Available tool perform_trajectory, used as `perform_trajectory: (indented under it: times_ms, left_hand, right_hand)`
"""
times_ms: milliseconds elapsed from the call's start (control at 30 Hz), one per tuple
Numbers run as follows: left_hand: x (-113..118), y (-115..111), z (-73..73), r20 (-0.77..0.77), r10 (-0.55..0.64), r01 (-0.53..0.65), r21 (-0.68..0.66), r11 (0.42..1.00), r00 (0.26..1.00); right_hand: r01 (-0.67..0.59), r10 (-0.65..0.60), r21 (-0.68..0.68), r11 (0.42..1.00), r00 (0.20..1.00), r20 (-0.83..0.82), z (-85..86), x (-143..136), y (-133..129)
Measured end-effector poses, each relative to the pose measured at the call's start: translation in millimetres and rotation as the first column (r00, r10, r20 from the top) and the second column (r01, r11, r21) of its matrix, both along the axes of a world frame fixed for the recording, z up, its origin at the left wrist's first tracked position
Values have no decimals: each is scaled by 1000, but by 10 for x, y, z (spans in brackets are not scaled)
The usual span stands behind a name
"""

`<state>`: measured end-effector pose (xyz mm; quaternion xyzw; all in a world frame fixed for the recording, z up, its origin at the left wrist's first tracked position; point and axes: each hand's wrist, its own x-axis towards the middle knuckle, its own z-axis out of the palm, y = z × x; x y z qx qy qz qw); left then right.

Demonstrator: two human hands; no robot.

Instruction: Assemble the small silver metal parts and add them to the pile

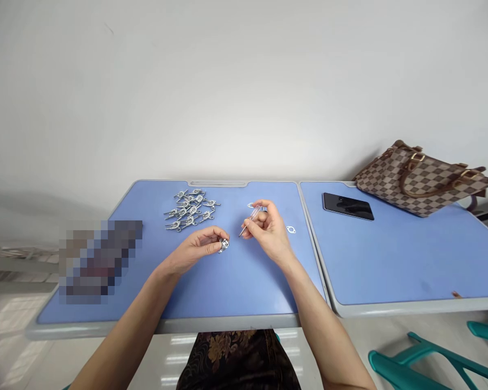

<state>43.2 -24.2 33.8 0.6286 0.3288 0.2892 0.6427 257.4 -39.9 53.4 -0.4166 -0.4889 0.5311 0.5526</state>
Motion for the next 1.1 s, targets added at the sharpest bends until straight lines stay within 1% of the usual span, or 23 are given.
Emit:
perform_trajectory:
  times_ms: [100,167,233,300,400,467,567,733,933,1100]
  left_hand:
    - [14,2,-28,-48,-9,11,37,999,999]
    - [38,0,-50,-147,1,19,135,991,989]
    - [68,-6,-67,-286,38,46,279,959,957]
    - [95,-14,-77,-404,90,90,404,910,910]
    - [116,-21,-85,-485,131,143,488,861,865]
    - [116,-22,-91,-496,134,155,498,853,858]
    - [106,-17,-102,-495,127,160,497,853,860]
    - [95,-8,-128,-479,116,165,506,847,870]
    - [92,-8,-145,-462,121,151,511,846,879]
    - [95,-12,-145,-466,131,148,514,845,875]
  right_hand:
    - [1,-2,26,1000,1000,27,-4,3,-13]
    - [-27,24,44,999,998,56,-18,9,-18]
    - [-64,58,62,996,994,97,-41,8,-22]
    - [-88,71,94,992,983,172,-70,-6,-31]
    - [-102,26,181,978,924,381,-110,-37,-55]
    - [-128,-21,255,958,860,510,-126,-52,-71]
    - [-175,-65,336,925,800,597,-137,-54,-82]
    - [-205,-80,370,906,776,626,-152,-46,-77]
    - [-228,-68,357,906,755,653,-155,-54,-81]
    - [-272,-64,372,888,727,684,-148,-43,-91]
